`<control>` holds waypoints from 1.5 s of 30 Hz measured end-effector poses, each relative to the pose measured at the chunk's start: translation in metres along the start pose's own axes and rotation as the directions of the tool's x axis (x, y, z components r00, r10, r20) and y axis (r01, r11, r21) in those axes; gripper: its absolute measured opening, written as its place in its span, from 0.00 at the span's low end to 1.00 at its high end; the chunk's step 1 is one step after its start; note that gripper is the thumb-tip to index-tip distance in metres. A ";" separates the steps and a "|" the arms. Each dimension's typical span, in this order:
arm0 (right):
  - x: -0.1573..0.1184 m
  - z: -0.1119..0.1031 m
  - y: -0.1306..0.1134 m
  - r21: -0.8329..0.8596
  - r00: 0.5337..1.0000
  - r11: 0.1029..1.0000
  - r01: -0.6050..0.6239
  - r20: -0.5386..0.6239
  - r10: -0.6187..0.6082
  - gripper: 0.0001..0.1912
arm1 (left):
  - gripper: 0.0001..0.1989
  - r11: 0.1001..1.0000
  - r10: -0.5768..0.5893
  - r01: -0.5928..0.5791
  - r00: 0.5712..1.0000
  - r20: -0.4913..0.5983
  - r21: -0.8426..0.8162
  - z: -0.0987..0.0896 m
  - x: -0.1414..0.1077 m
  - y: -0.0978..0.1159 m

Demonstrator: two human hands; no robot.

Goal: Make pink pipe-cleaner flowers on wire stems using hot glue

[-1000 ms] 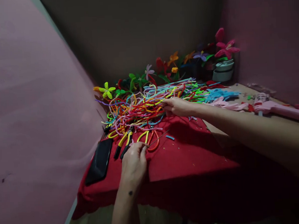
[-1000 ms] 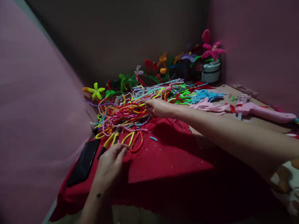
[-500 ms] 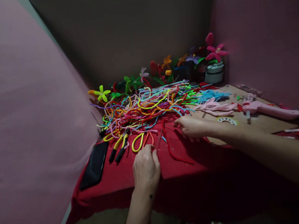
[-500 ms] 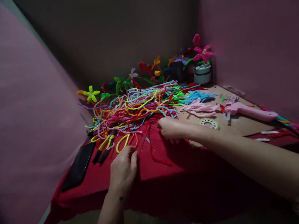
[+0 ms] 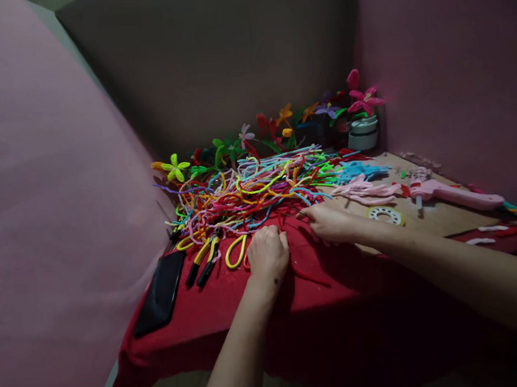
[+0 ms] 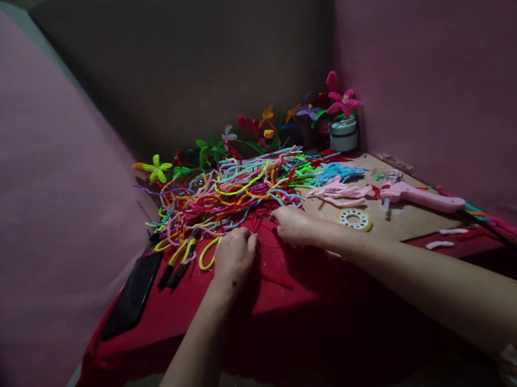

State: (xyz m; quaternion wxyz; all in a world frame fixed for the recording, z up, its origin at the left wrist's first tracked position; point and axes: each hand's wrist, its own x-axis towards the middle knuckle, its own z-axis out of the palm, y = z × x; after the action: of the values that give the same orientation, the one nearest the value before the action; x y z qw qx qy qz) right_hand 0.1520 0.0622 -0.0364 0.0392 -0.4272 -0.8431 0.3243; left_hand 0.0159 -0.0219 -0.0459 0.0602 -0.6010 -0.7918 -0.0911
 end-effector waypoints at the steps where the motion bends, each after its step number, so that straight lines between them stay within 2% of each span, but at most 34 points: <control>1: 0.000 0.000 0.001 -0.015 1.000 1.000 -0.004 -0.001 0.004 0.26 | 0.15 1.000 -0.019 0.019 1.000 -0.001 -0.003 -0.001 0.003 -0.001; 5: -0.001 -0.003 0.002 -0.031 1.000 1.000 -0.002 0.026 0.003 0.23 | 0.18 0.998 -0.054 0.054 0.998 -0.031 0.023 -0.002 0.010 0.003; 10: 0.000 -0.006 0.002 -0.026 0.999 1.000 0.002 0.033 -0.001 0.24 | 0.13 0.998 -0.044 0.045 0.999 -0.023 0.038 0.000 0.014 0.007; 12: 0.002 -0.006 0.005 -0.067 1.000 0.998 0.006 0.004 -0.006 0.25 | 0.15 0.998 -0.063 0.065 0.996 -0.061 0.021 -0.012 0.015 -0.002; 14: 0.004 -0.005 0.008 -0.137 0.995 0.988 0.069 -0.065 -0.079 0.24 | 0.17 0.998 -0.066 0.067 0.991 -0.119 -0.003 -0.034 0.019 -0.014; 15: 0.005 -0.004 0.009 -0.169 0.987 0.979 0.114 -0.096 -0.131 0.23 | 0.17 0.998 -0.059 0.057 0.966 -0.252 -0.016 -0.047 0.023 -0.021; 16: 0.005 -0.002 0.009 -0.194 0.976 0.968 0.157 -0.117 -0.182 0.22 | 0.15 1.000 -0.023 0.028 0.917 -0.399 0.005 -0.061 0.030 -0.028; 17: 0.006 0.000 0.007 -0.211 0.967 0.959 0.191 -0.126 -0.221 0.21 | 0.15 0.999 0.020 0.006 0.869 -0.495 0.051 -0.074 0.039 -0.035; 19: 0.007 0.004 0.000 -0.211 0.959 0.949 0.232 -0.112 -0.260 0.19 | 0.16 0.986 0.065 0.037 0.808 -0.586 0.160 -0.095 0.064 -0.048; 20: 0.008 0.006 -0.004 -0.203 0.958 0.948 0.244 -0.101 -0.268 0.18 | 0.16 0.980 0.065 0.061 0.806 -0.588 0.192 -0.101 0.079 -0.053; 23: 0.016 0.010 -0.018 -0.103 0.963 0.966 0.239 -0.101 -0.249 0.18 | 0.15 0.969 0.016 0.098 0.892 -0.452 0.227 -0.102 0.119 -0.066; 25: 0.023 0.011 -0.022 -0.011 0.976 0.983 0.183 -0.114 -0.184 0.19 | 0.17 0.975 -0.041 0.126 0.911 -0.410 0.183 -0.092 0.130 -0.068; 27: 0.030 0.010 -0.022 0.061 0.989 0.991 0.117 -0.098 -0.111 0.19 | 0.15 0.994 -0.105 0.109 0.949 -0.296 -0.004 -0.078 0.124 -0.064; 29: 0.032 0.007 -0.021 0.116 0.998 0.992 0.055 -0.042 -0.051 0.19 | 0.13 0.988 -0.039 0.025 0.995 -0.089 -0.149 -0.063 0.106 -0.057; 30: 0.031 0.003 -0.022 0.174 1.000 0.984 0.030 -0.009 -0.029 0.19 | 0.14 0.976 0.043 -0.035 0.999 0.032 -0.214 -0.056 0.095 -0.053; 31: 0.030 0.000 -0.022 0.239 1.000 0.971 0.014 0.023 -0.020 0.19 | 0.15 0.958 0.127 -0.079 0.979 0.162 -0.275 -0.050 0.084 -0.049; 32: 0.029 -0.004 -0.023 0.368 0.999 0.930 0.004 0.041 -0.020 0.19 | 0.15 0.953 0.171 -0.101 0.958 0.231 -0.287 -0.044 0.075 -0.046; 34: 0.027 -0.009 -0.026 0.608 0.998 0.793 0.042 0.015 -0.065 0.15 | 0.14 0.960 0.207 -0.142 0.940 0.272 -0.239 -0.033 0.061 -0.040; 35: 0.027 -0.010 -0.026 0.708 0.997 0.702 0.078 -0.045 -0.066 0.14 | 0.12 0.967 0.210 -0.157 0.937 0.280 -0.199 -0.029 0.056 -0.039; 36: 0.027 -0.009 -0.026 0.775 0.995 0.623 0.104 -0.088 -0.056 0.13 | 0.11 0.973 0.205 -0.164 0.936 0.285 -0.160 -0.025 0.052 -0.037; 38: 0.028 -0.002 -0.023 0.841 0.994 0.534 0.088 -0.106 0.003 0.12 | 0.10 0.979 0.195 -0.170 0.936 0.293 -0.110 -0.020 0.047 -0.036; 41: 0.026 0.008 -0.014 0.891 0.994 0.445 -0.090 0.055 0.091 0.13 | 0.08 0.968 0.239 -0.199 0.919 0.315 -0.153 -0.016 0.038 -0.036; 43: 0.022 0.012 -0.010 0.906 0.976 0.364 -0.217 0.193 0.102 0.13 | 0.07 0.959 0.273 -0.229 0.897 0.347 -0.164 -0.014 0.031 -0.035; 45: 0.016 0.014 -0.008 0.901 0.957 0.322 -0.289 0.272 0.098 0.12 | 0.05 0.965 0.260 -0.235 0.898 0.355 -0.113 -0.011 0.026 -0.034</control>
State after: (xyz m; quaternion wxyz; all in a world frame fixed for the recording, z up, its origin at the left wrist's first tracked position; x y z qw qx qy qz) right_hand 0.1317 0.0636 -0.0460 0.1655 -0.3967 -0.4492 0.7832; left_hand -0.0241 -0.0093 -0.0320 -0.0980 -0.7049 -0.7025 0.0046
